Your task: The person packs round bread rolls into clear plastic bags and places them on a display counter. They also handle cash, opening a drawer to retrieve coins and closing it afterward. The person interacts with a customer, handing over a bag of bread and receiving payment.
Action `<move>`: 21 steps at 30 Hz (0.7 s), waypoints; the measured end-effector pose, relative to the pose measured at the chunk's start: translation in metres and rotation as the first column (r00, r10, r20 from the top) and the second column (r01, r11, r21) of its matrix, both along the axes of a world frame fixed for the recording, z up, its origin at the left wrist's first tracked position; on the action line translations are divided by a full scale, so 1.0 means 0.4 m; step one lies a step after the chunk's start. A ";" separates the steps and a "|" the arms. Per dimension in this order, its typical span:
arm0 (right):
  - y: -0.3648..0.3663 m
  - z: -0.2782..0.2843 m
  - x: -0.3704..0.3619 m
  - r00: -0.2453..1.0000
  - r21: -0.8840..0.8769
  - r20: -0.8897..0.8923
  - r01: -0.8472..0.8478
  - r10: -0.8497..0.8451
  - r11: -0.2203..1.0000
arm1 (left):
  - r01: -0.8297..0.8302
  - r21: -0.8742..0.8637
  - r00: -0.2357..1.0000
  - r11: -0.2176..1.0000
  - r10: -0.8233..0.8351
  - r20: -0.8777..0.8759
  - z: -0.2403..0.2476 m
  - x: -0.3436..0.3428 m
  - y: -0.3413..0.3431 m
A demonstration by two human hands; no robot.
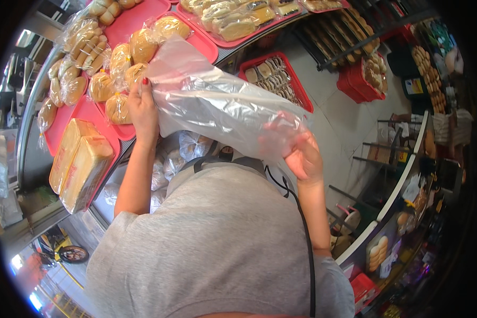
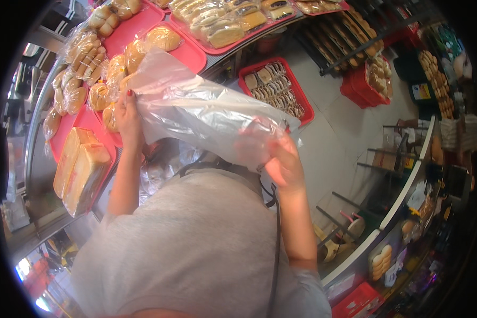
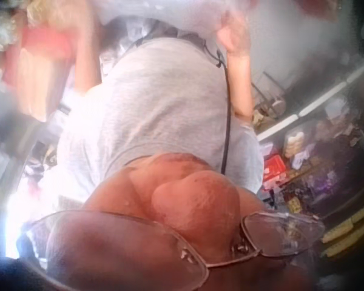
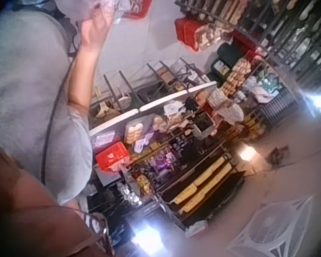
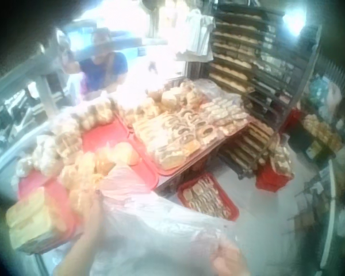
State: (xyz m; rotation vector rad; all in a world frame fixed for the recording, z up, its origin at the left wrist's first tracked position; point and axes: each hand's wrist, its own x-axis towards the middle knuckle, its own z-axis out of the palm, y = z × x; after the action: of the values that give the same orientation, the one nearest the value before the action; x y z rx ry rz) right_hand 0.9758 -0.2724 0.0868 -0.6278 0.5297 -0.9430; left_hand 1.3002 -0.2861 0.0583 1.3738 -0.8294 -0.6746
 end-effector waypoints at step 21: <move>-0.602 -0.028 0.091 0.832 0.267 0.124 -0.553 0.541 0.789 | 0.107 0.094 0.994 0.990 -0.103 -0.043 0.012 -0.452 -0.272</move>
State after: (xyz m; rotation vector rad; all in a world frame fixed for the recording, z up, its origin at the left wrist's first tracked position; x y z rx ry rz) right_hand 1.0122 -0.5134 0.0756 -0.4504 0.4039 -0.3104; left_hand 1.1196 -0.3948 0.0631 1.4069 -0.8527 -0.8294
